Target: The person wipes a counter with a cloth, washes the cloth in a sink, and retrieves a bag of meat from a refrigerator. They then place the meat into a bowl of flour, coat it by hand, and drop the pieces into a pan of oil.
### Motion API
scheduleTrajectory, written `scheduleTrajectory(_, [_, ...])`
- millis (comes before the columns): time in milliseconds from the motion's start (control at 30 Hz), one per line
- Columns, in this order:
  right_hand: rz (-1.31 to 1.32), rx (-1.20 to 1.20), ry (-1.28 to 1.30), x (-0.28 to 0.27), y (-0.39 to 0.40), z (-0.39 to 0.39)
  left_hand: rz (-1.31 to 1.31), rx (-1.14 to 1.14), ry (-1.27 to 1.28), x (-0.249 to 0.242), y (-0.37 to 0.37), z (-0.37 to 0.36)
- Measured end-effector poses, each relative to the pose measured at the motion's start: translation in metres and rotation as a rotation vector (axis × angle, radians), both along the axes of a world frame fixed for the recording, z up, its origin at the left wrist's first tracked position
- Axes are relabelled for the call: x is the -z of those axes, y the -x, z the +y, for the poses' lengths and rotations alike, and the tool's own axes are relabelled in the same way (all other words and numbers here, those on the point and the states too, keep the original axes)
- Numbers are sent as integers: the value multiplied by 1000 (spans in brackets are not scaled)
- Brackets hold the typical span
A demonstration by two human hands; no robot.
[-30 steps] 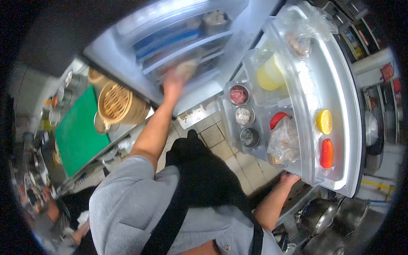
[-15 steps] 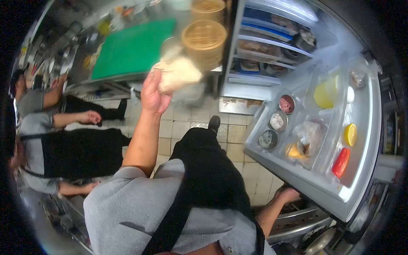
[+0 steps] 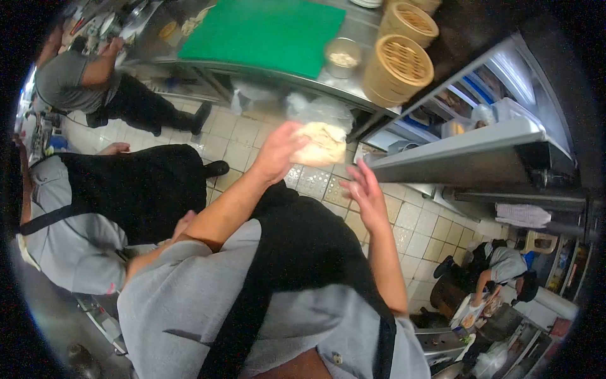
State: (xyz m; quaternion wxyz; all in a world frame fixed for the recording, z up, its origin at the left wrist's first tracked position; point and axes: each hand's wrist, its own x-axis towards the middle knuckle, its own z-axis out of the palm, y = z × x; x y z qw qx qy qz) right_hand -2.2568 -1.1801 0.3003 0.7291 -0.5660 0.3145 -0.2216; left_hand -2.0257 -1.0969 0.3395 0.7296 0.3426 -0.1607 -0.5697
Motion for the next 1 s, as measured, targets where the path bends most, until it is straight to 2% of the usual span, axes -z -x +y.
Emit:
scheduleTrajectory(67, [-78,-31,-57,-15,-67,-10,-109,16,-34,19,-28,1])
scheduleTrajectory(133, [-116,-128,-84,-23,-126,-14,-159,-23,7,10,-59,11])
scheduleTrajectory(200, [-90,-128,-44,-19,-167,-14,-215,-76,36,3,-88,25])
scheduleTrajectory(267, [-63,-145,26,-15,-208,-14,-571,-123,-60,-3,-121,35])
scheduleTrajectory(300, [-84,-168,35,-17,-226,-10,-513,-93,-183,-7,-135,42])
scheduleTrajectory(333, [-90,-198,38,-15,-242,-7,-515,-124,-186,1,-153,50])
scheduleTrajectory(400, [-22,-258,61,-10,-271,-6,-1549,-393,-45,38,-187,61])
scheduleTrajectory(433, [39,-264,72,-14,-283,-4,-1582,-419,-29,47,-201,63])
scheduleTrajectory(467, [59,-294,103,-11,-293,-6,-1589,-443,-40,42,-210,65])
scheduleTrajectory(533, [88,-351,157,-4,-311,-10,-1404,-132,-521,34,-210,69])
scheduleTrajectory(567, [82,-383,180,-2,-322,-11,-1494,-331,-467,51,-208,68])
scheduleTrajectory(600, [84,-394,201,4,-332,-13,-1499,-354,-481,50,-212,70])
scheduleTrajectory(667, [97,-468,183,19,-355,-20,-1171,-381,-416,43,-231,72])
scheduleTrajectory(700, [133,-528,174,22,-368,-23,-1257,-448,-271,40,-241,76])
scheduleTrajectory(733, [99,-561,195,28,-382,-24,-1261,-468,-290,36,-247,79])
scheduleTrajectory(800, [103,-659,192,39,-414,-24,-1137,-461,-503,-3,-262,84])
scheduleTrajectory(833, [82,-675,191,42,-432,-23,-1152,-477,-517,-1,-272,89])
scheduleTrajectory(900, [149,-891,255,42,-470,-20,-1047,-463,-578,23,-291,105])
scheduleTrajectory(933, [137,-910,264,35,-489,-15,-1052,-486,-584,41,-303,117])
scheduleTrajectory(1000, [128,-1088,348,19,-526,-3,-617,-565,-712,74,-323,150])
